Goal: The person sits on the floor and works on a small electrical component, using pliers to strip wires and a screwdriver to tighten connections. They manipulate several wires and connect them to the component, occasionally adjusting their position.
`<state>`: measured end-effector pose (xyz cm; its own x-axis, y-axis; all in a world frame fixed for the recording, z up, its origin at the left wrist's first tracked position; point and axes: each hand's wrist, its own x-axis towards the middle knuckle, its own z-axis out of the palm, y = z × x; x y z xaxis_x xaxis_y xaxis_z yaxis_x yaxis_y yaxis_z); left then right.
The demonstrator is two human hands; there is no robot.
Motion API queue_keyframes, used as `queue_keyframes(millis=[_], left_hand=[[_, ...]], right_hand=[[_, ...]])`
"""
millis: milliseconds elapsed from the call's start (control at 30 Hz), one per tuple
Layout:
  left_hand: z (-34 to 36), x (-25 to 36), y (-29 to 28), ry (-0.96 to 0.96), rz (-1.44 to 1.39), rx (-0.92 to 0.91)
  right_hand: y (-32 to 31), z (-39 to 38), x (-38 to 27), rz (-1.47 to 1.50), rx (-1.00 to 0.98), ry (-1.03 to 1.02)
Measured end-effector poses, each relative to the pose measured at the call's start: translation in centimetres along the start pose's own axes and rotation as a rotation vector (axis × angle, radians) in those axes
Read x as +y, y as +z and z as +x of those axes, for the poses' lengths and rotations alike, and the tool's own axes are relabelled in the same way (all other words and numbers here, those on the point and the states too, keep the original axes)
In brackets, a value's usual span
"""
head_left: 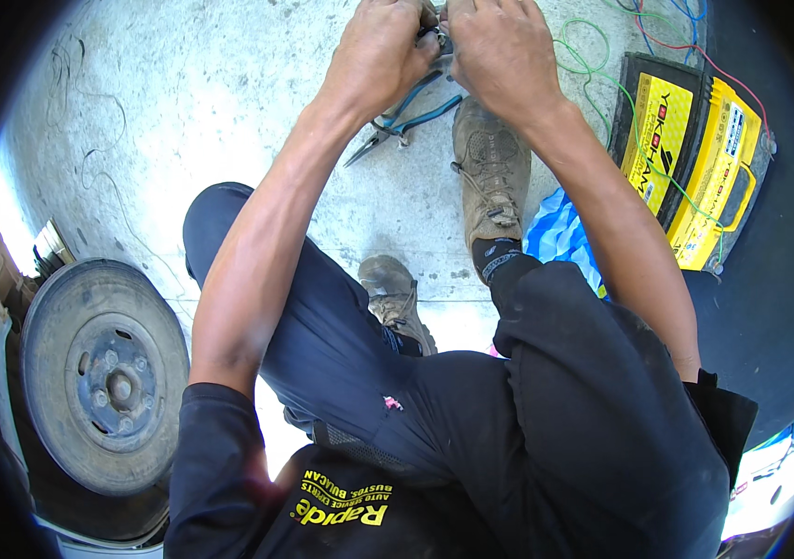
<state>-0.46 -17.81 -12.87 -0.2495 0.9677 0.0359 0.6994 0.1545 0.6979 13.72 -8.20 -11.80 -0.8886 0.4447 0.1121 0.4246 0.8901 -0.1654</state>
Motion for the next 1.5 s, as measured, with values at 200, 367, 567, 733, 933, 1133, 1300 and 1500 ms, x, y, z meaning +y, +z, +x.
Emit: queue_keyframes(millis=[200,367,567,733,933,1133,1300,1500], left_hand=[[0.5,0.5,-0.7,-0.003,-0.018,-0.034],[0.3,2.4,-2.9,0.060,0.464,-0.062],[1.0,2.1,-2.2,-0.131,0.390,-0.132],[0.4,0.5,-0.7,0.026,0.302,-0.028],[-0.2,-0.7,0.4,0.130,0.207,-0.023],[-0.7,-1.4,1.5,0.150,0.202,-0.076],[-0.4,-0.8,1.4,0.154,0.122,-0.044],[0.4,0.5,-0.7,0.233,0.516,0.058]], right_hand=[[0.5,0.5,0.6,0.102,-0.062,0.051],[0.6,0.3,0.5,0.252,0.051,0.209],[0.4,0.5,0.8,0.344,-0.018,0.234],[1.0,0.4,1.0,0.345,-0.003,0.190],[1.5,0.5,1.2,0.372,0.054,0.121],[2.1,0.4,1.4,0.343,0.074,0.074],[2.5,0.3,1.1,0.362,0.157,0.058],[1.3,-0.1,1.7,0.448,0.086,0.160]])
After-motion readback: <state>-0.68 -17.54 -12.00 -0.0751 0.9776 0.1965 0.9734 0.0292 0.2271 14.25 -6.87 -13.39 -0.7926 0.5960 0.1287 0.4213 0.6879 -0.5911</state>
